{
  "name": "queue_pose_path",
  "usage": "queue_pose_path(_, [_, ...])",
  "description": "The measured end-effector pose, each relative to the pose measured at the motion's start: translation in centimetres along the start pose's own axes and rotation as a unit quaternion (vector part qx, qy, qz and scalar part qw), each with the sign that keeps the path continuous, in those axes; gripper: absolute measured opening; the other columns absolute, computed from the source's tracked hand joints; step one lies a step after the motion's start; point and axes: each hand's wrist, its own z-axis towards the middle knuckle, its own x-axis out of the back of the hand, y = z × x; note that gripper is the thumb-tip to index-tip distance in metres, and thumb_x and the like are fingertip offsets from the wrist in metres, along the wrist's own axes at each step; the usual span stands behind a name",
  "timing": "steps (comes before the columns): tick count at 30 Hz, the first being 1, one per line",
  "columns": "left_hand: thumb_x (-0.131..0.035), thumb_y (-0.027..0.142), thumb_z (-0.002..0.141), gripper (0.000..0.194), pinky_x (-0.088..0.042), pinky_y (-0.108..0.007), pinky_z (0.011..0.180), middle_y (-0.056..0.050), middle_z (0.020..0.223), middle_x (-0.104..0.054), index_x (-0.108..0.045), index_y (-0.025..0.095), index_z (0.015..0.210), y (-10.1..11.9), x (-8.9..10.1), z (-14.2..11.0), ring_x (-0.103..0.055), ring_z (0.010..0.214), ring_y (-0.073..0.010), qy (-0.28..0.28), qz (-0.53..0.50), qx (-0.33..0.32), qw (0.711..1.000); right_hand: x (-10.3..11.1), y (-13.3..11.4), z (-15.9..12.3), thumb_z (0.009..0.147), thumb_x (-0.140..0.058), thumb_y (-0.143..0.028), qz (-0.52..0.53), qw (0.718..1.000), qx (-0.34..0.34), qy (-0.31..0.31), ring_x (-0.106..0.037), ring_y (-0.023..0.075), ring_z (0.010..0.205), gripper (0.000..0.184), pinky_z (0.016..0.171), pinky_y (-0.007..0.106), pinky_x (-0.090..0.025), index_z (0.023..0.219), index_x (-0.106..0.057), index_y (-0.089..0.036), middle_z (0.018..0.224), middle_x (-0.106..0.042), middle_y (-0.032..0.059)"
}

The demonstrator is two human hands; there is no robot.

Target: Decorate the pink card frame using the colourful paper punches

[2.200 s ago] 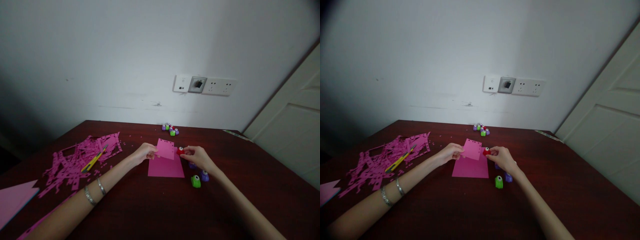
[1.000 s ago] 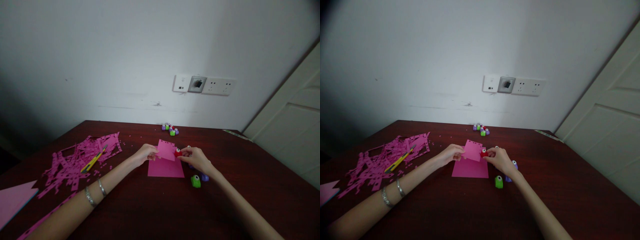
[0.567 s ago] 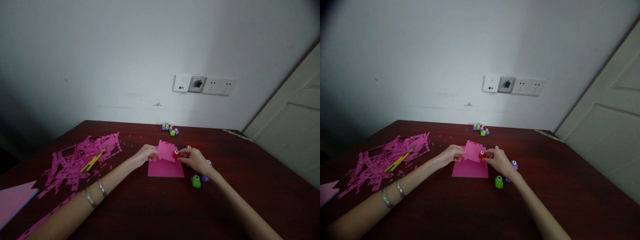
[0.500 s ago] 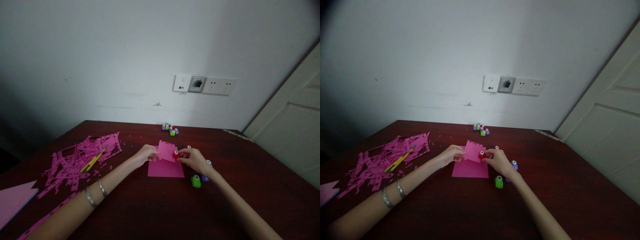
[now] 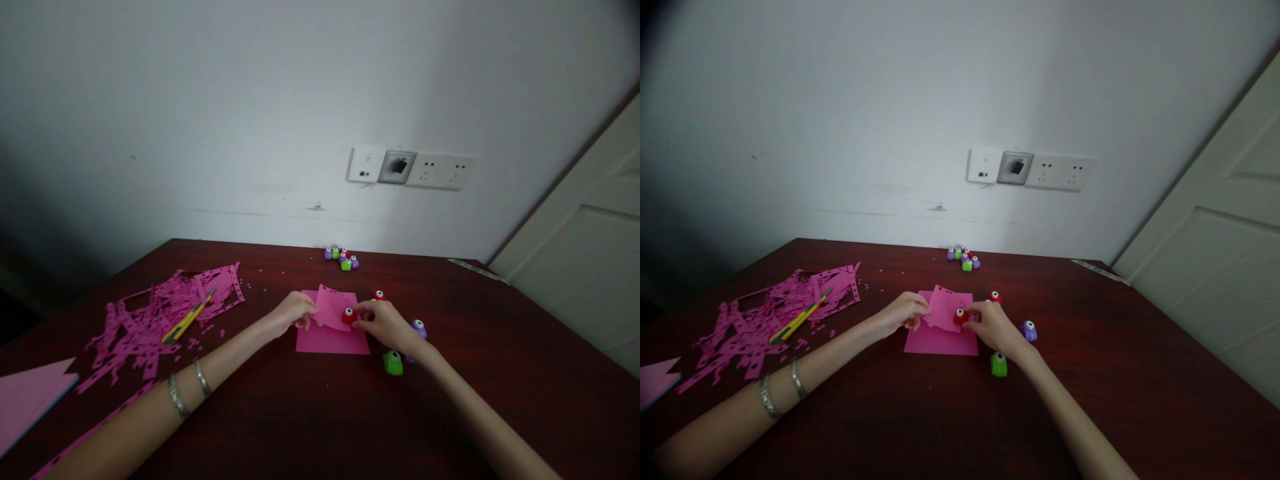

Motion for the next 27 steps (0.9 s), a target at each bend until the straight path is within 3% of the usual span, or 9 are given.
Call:
queue_pose_path(5, [-0.05,0.021,0.076,0.007,-0.021,-0.021,0.035,-0.003,0.053,-0.063,-0.047,0.015,0.076,-0.7,-0.2,-0.8,-0.04,0.031,-0.0076,-0.008,0.108,0.012,0.994,-0.1,-0.4,-0.2,0.072,-0.061,-0.021,-0.018,1.0,0.001,-0.018,-0.052,0.0133,0.06,0.019,0.055,0.024,-0.037,0.088,-0.07,-0.02,0.072,-0.065,0.0015])
queue_pose_path(7, [-0.051,0.026,0.077,0.016,-0.025,-0.022,0.038,0.0,0.049,-0.059,-0.046,0.015,0.087,-0.8,-0.4,-1.2,-0.041,0.033,-0.0103,0.004,0.177,0.011,0.984,-0.2,-0.5,-0.2,0.072,-0.062,-0.02,-0.024,0.999,-0.004,-0.021,-0.053,0.0138,0.062,0.019,0.057,0.025,-0.038,0.088,-0.07,-0.019,0.072,-0.065,0.002])
queue_pose_path(9, [-0.058,0.033,0.074,0.028,-0.032,-0.024,0.045,-0.001,0.052,-0.058,-0.046,0.016,0.091,-0.8,-0.4,-1.4,-0.05,0.043,-0.0153,0.064,0.258,-0.028,0.964,-0.3,-0.4,-0.2,0.071,-0.063,-0.02,-0.035,0.999,-0.009,-0.017,-0.053,0.0146,0.064,0.019,0.059,0.026,-0.039,0.088,-0.07,-0.019,0.072,-0.064,0.0023])
queue_pose_path(12, [-0.065,0.038,0.068,0.032,-0.039,-0.03,0.064,-0.006,0.069,-0.06,-0.05,0.017,0.088,-0.4,0.0,-1.5,-0.058,0.075,-0.0242,0.162,0.362,-0.153,0.905,-0.4,-0.3,-0.2,0.07,-0.064,-0.02,-0.043,0.999,-0.007,-0.01,-0.053,0.0151,0.068,0.019,0.062,0.027,-0.04,0.088,-0.069,-0.019,0.075,-0.063,0.0025])
queue_pose_path(14, [-0.065,0.038,0.069,0.03,-0.036,-0.035,0.08,-0.009,0.088,-0.06,-0.054,0.018,0.089,-0.1,0.4,-1.3,-0.052,0.095,-0.0267,0.13,0.416,-0.237,0.868,-0.4,-0.2,-0.2,0.07,-0.064,-0.019,-0.04,0.999,-0.001,-0.009,-0.054,0.0151,0.069,0.019,0.063,0.027,-0.04,0.088,-0.069,-0.019,0.077,-0.062,0.0026])
queue_pose_path(16, [-0.065,0.04,0.07,0.035,-0.029,-0.039,0.093,-0.01,0.113,-0.054,-0.057,0.02,0.097,0.1,0.9,-0.9,-0.042,0.111,-0.0278,0.045,0.453,-0.299,0.839,-0.3,-0.3,-0.2,0.069,-0.065,-0.019,-0.035,0.999,0.002,-0.012,-0.054,0.0151,0.069,0.019,0.063,0.027,-0.041,0.088,-0.069,-0.019,0.077,-0.063,0.0025])
queue_pose_path(19, [-0.063,0.045,0.072,0.047,-0.019,-0.042,0.102,-0.007,0.137,-0.037,-0.054,0.025,0.113,0.1,1.5,-0.3,-0.025,0.127,-0.0278,-0.042,0.46,-0.328,0.824,-0.2,-0.4,-0.3,0.069,-0.064,-0.018,-0.032,0.999,0.006,-0.015,-0.054,0.0149,0.068,0.018,0.063,0.026,-0.04,0.086,-0.07,-0.019,0.076,-0.064,0.0023])
queue_pose_path(23, [-0.057,0.049,0.076,0.051,-0.017,-0.041,0.104,-0.006,0.138,-0.038,-0.049,0.027,0.121,-0.3,1.8,0.2,-0.025,0.128,-0.0257,-0.08,0.451,-0.318,0.83,-0.1,-0.3,-0.2,0.069,-0.064,-0.016,-0.027,0.999,0.014,-0.022,-0.054,0.0145,0.067,0.018,0.062,0.026,-0.04,0.086,-0.07,-0.019,0.075,-0.064,0.0022])
queue_pose_path(27, [-0.053,0.053,0.077,0.056,-0.019,-0.04,0.102,-0.008,0.136,-0.041,-0.047,0.025,0.125,-0.5,1.8,0.3,-0.031,0.125,-0.0254,-0.079,0.446,-0.32,0.832,-0.2,-0.1,-0.2,0.069,-0.064,-0.016,-0.02,0.999,0.011,-0.027,-0.054,0.0141,0.067,0.02,0.061,0.025,-0.04,0.088,-0.07,-0.02,0.076,-0.063,0.0022])
